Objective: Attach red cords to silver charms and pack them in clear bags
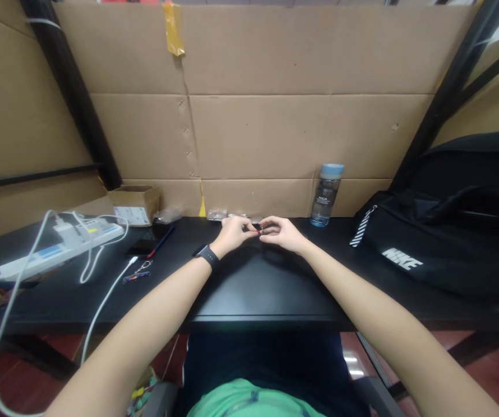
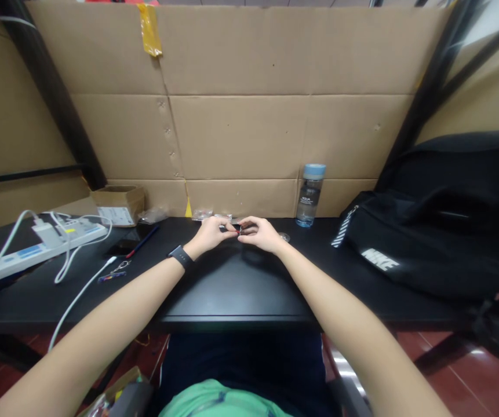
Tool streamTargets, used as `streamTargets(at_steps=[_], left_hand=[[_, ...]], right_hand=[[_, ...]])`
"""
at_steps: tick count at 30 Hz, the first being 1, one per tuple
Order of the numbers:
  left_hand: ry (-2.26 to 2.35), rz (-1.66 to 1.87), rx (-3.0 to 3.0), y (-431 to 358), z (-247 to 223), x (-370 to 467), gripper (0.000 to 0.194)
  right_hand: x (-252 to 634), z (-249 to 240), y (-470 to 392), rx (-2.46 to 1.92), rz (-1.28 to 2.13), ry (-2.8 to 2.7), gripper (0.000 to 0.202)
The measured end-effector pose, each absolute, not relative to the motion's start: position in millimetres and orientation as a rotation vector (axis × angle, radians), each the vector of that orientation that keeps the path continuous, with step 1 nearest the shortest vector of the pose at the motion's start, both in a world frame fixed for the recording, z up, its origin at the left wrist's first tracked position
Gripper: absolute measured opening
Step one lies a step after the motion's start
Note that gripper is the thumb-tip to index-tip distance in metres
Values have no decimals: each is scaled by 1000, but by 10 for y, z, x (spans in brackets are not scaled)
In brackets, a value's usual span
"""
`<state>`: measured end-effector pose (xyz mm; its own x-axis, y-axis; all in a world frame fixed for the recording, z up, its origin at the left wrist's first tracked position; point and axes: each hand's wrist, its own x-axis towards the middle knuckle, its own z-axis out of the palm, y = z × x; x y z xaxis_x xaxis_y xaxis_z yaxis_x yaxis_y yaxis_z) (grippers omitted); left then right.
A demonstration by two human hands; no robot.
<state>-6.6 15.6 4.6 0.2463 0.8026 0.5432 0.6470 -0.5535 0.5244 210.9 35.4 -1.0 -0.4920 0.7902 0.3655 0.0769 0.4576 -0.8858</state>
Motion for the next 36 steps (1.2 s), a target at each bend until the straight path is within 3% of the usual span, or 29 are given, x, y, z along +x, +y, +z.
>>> streamTargets(at_steps=[4, 8, 25, 36], left_hand=[[1318, 1225, 2315, 154, 55, -53, 5], [1352, 1172, 2324, 147, 58, -32, 16], [1402, 1374, 2396, 65, 64, 77, 3], [1450, 1403, 2447, 0, 108, 116, 4]], right_hand=[[2113, -2, 348, -717, 1097, -1881, 47], [2126, 18, 340, -708, 1093, -1868, 48], [2219, 108, 337, -601, 1149, -1795, 62], [2221, 110, 331, -575, 1170, -1803, 58]])
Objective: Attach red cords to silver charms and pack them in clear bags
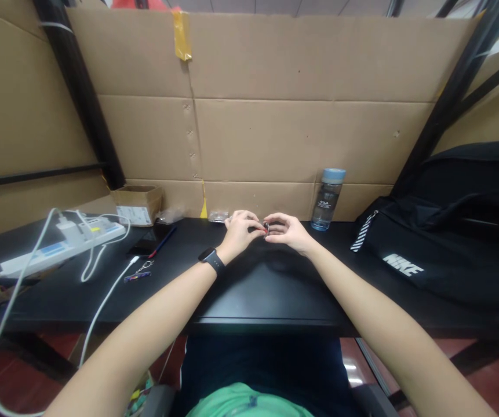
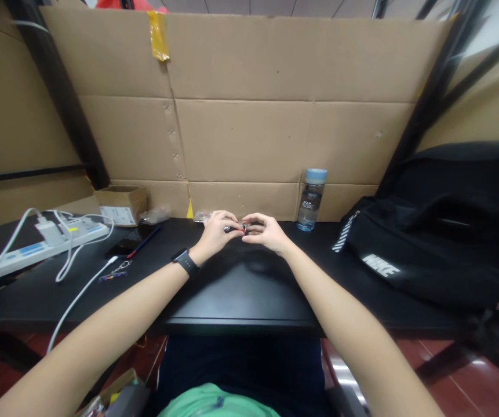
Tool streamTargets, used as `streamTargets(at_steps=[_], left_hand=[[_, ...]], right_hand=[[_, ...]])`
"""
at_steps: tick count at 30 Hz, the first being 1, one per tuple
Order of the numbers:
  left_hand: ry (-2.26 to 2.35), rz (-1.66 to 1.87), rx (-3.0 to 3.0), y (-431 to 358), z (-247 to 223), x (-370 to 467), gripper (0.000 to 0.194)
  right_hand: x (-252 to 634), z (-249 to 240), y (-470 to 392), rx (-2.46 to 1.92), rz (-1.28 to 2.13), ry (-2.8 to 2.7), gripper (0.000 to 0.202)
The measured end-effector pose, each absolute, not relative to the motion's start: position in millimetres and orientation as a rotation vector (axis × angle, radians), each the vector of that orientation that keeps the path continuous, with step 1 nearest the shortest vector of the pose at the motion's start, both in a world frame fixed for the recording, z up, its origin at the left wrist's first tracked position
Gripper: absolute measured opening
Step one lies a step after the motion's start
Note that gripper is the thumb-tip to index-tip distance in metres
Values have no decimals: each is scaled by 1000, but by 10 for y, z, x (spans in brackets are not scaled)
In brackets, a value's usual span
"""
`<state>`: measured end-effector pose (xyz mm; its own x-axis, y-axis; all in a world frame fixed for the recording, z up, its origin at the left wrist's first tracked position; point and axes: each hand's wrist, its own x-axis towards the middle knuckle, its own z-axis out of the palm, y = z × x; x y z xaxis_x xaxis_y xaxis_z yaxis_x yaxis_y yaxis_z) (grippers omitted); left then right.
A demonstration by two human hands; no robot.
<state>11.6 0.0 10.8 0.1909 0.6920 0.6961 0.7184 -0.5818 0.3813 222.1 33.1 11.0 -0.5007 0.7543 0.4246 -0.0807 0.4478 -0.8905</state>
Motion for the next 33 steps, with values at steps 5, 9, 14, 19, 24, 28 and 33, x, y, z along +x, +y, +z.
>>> streamTargets(at_steps=[5, 9, 14, 19, 24, 28, 33], left_hand=[[-1405, -1336, -2385, -19, 116, 134, 5], [-1405, -1313, -2387, -26, 116, 146, 5], [-1416, -1266, -2375, -12, 107, 127, 7], [-1378, -1214, -2374, 7, 77, 114, 8], [-1389, -1209, -2383, 12, 69, 118, 8], [-1430, -1210, -2396, 8, 78, 122, 6], [-1459, -1216, -2410, 5, 76, 127, 7]], right_hand=[[2222, 97, 339, -580, 1166, -1812, 59], [2210, 104, 321, -591, 1155, -1823, 58], [2199, 114, 302, -597, 1150, -1824, 59], [2190, 117, 295, -607, 1106, -1839, 57], [2187, 135, 288, -643, 983, -1946, 55], [2179, 133, 287, -645, 948, -1963, 55], [2165, 112, 287, -651, 860, -1977, 53]])
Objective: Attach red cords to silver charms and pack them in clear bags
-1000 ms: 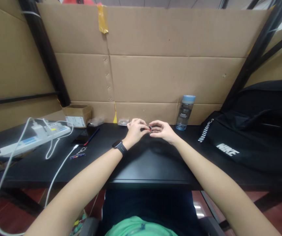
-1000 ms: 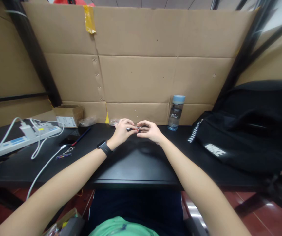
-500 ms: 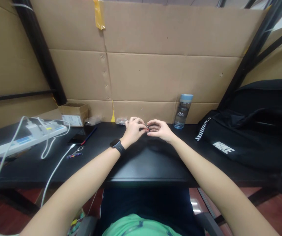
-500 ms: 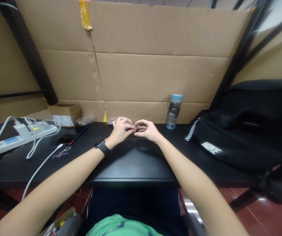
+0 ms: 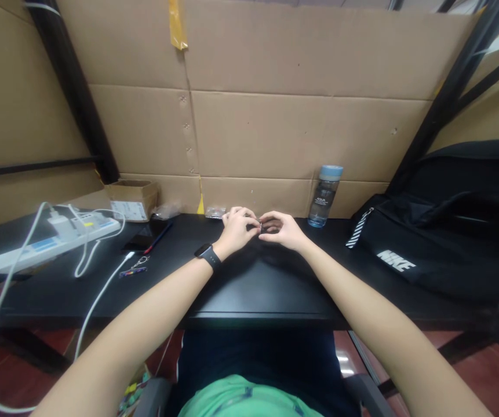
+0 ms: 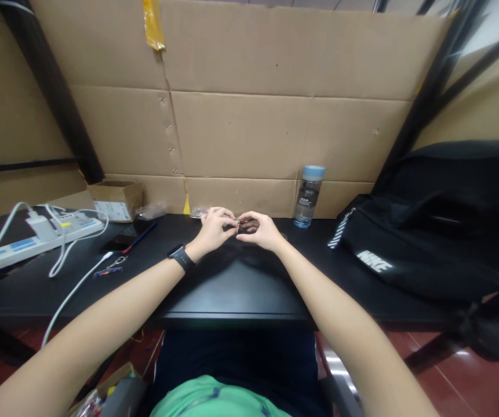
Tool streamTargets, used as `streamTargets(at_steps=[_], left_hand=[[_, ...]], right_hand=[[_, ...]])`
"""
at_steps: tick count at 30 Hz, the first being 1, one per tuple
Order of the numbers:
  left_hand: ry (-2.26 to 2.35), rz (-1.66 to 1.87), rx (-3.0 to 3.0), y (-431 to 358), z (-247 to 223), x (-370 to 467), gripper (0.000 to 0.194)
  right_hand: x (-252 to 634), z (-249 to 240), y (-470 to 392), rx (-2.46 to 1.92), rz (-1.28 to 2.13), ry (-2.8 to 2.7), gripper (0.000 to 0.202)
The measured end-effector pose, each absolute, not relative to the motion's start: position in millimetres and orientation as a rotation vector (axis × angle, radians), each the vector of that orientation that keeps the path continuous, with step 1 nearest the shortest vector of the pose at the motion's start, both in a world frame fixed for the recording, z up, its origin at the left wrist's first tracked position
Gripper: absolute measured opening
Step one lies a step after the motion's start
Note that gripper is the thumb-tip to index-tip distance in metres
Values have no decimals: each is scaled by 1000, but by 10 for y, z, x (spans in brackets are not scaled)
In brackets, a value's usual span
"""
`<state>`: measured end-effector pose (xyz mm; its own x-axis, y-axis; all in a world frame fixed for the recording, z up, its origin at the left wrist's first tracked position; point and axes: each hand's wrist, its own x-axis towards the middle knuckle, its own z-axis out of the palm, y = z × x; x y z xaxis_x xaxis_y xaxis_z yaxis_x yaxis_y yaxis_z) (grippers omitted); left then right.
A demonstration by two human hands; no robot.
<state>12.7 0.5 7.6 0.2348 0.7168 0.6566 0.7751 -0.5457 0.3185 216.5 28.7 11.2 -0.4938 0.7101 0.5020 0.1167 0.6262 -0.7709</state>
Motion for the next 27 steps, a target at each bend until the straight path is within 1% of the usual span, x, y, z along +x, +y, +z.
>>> streamTargets(at_steps=[12, 18, 27], left_hand=[[-1562, -1241, -2497, 88, -4, 85, 6], [-1529, -1268, -2564, 183, -44, 29, 8], [-1551, -1184, -2559, 166, -30, 45, 10]], right_hand=[[2149, 120, 263, -605, 407, -2191, 46], [2128, 132, 233, -607, 410, -2199, 46], [2121, 135, 225, -616, 401, -2202, 45]])
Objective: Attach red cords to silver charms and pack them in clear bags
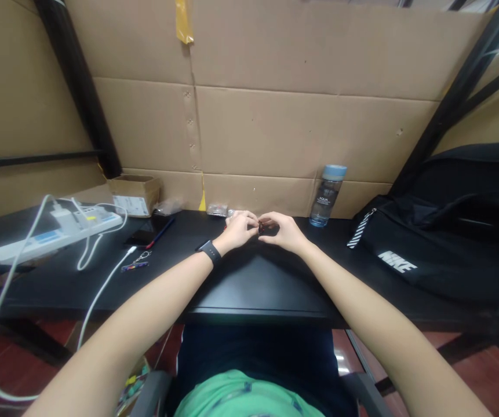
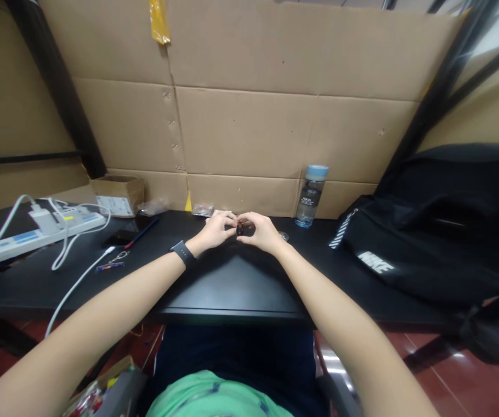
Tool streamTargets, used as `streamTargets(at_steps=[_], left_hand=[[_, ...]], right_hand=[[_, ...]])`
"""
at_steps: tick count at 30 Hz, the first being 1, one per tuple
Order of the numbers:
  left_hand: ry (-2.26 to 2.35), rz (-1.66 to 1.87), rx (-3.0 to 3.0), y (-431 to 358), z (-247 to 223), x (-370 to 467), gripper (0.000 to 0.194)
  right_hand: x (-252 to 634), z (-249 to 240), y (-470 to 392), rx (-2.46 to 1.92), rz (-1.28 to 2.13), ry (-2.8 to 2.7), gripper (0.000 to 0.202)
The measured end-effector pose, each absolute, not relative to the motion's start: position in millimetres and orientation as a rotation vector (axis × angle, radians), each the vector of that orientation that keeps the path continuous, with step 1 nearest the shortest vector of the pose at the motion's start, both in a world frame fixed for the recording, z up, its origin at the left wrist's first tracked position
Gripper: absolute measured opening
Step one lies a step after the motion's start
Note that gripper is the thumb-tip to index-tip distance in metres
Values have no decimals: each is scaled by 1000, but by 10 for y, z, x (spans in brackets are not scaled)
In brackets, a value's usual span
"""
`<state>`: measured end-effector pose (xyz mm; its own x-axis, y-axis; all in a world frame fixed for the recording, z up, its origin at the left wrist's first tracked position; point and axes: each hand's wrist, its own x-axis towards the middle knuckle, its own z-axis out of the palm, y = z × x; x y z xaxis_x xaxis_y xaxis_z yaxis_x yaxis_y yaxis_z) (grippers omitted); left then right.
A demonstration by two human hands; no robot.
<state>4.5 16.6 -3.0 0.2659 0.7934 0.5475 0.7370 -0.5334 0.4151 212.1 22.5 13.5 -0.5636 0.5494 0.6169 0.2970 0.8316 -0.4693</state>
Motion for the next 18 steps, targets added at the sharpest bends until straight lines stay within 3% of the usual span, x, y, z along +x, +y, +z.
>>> streamTargets(at_steps=[15, 18], left_hand=[[1412, 1231, 2487, 172, -86, 100, 16], [1328, 1189, 2510, 217, -83, 75, 26]], right_hand=[[2145, 105, 264, -646, 501, -2142, 48], [2155, 78, 302, -674, 499, -2112, 50]])
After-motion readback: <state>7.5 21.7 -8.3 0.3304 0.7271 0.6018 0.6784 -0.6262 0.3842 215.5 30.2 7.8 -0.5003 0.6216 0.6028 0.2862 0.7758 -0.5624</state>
